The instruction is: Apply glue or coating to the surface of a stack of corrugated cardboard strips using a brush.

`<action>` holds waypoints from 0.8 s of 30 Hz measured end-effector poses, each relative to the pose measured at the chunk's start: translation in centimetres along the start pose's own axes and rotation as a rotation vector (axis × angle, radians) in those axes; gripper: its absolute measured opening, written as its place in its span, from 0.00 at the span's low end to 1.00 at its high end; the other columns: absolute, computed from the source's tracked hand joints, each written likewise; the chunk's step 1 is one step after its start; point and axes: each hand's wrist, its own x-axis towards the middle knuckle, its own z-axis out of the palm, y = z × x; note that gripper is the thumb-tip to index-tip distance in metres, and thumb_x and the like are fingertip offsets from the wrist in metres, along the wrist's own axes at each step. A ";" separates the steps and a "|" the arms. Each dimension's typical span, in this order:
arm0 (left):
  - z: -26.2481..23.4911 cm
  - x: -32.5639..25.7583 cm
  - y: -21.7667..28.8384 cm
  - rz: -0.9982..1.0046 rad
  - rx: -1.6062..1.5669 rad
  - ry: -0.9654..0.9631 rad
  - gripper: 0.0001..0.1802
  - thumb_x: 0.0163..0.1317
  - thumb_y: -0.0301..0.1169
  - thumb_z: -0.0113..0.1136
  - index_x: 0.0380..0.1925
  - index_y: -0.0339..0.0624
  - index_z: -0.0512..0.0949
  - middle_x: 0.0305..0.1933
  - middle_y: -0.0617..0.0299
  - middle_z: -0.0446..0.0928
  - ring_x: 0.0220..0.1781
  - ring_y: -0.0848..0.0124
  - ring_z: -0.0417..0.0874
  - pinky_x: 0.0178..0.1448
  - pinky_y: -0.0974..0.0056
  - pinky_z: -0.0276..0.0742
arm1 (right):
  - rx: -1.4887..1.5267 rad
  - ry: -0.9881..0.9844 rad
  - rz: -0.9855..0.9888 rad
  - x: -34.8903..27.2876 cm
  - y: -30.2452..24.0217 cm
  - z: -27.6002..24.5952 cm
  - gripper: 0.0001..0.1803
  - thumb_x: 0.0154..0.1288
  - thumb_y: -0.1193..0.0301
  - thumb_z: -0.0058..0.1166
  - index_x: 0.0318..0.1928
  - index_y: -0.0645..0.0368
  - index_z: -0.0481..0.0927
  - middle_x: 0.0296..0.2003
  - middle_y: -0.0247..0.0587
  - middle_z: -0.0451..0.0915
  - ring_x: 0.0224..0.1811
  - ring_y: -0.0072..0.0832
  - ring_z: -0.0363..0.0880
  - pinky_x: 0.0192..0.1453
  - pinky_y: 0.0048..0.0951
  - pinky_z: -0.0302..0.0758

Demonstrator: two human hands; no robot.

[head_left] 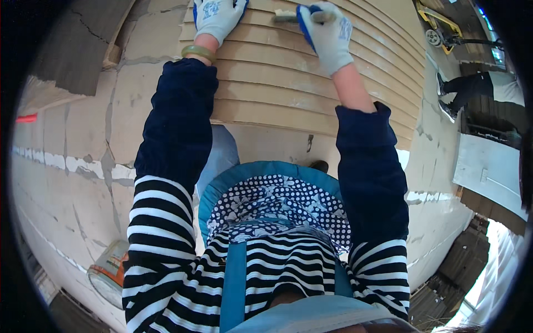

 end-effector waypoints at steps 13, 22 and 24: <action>-0.2 -0.2 0.0 -0.005 -0.010 -0.020 0.29 0.55 0.43 0.51 0.54 0.35 0.67 0.57 0.43 0.65 0.60 0.47 0.61 0.66 0.47 0.51 | 0.494 -0.340 0.144 -9.8 -3.1 -11.0 0.13 0.54 0.78 0.53 0.42 0.57 0.78 0.36 0.43 0.79 0.30 0.29 0.77 0.33 0.28 0.75; -0.7 0.3 -0.8 0.011 0.008 0.016 0.30 0.55 0.43 0.51 0.55 0.35 0.67 0.57 0.42 0.65 0.61 0.47 0.61 0.67 0.47 0.49 | 1.008 -0.126 1.200 -13.3 1.8 -13.2 0.18 0.60 0.71 0.52 0.51 0.61 0.73 0.32 0.34 0.77 0.16 0.18 0.67 0.15 0.18 0.62; 1.3 -0.2 -0.9 0.066 0.033 0.054 0.30 0.56 0.46 0.49 0.55 0.37 0.67 0.57 0.46 0.66 0.61 0.48 0.62 0.66 0.46 0.50 | 1.067 -0.169 1.221 -11.8 2.4 -13.2 0.17 0.61 0.70 0.52 0.50 0.62 0.74 0.32 0.35 0.77 0.15 0.18 0.67 0.14 0.18 0.61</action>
